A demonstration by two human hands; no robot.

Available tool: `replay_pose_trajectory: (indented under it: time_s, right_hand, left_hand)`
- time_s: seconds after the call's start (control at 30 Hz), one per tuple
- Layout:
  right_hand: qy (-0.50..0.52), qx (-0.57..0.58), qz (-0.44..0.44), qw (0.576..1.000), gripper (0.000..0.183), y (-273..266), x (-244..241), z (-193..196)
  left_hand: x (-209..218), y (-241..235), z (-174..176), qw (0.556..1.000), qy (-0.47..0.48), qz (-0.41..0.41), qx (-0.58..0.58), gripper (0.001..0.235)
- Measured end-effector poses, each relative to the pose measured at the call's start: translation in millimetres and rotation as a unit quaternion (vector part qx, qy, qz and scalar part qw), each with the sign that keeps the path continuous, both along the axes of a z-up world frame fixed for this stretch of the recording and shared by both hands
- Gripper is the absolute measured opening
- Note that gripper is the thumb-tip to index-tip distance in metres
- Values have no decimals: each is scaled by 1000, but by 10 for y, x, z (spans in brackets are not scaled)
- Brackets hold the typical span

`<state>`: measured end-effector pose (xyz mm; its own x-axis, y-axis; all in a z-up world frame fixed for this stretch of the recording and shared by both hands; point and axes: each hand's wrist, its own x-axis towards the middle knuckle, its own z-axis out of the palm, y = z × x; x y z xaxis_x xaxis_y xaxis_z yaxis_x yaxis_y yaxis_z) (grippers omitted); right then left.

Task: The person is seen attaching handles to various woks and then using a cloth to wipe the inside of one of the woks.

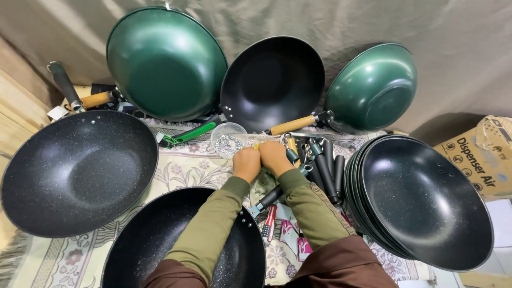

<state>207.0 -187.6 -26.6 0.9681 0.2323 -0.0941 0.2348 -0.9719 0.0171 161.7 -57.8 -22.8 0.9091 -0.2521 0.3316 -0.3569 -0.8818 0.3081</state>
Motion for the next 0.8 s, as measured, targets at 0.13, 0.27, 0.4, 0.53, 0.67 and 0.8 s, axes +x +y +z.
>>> replay_pose_trajectory:
  time_s: [0.13,0.27,0.4,0.53,0.67,0.8]
  right_hand:
    - [10,-11,9,1000,26,26,-61,114]
    - [48,10,-23,999,25,56,-170,432]
    - [72,49,-40,995,20,39,-315,838]
    - [81,101,-68,989,21,10,-529,1329]
    - [69,250,-108,960,17,-182,-601,1340]
    - [48,416,-124,899,15,-397,-722,1332]
  left_hand:
    - [-61,20,73,999,47,-5,-22,15]
    - [-30,27,155,995,95,-7,-30,14]
    - [-99,98,311,981,175,5,-84,27]
    - [-36,127,205,966,187,-2,-177,38]
    - [-105,172,314,944,176,-38,-278,34]
    - [-182,218,450,888,221,-61,-397,23]
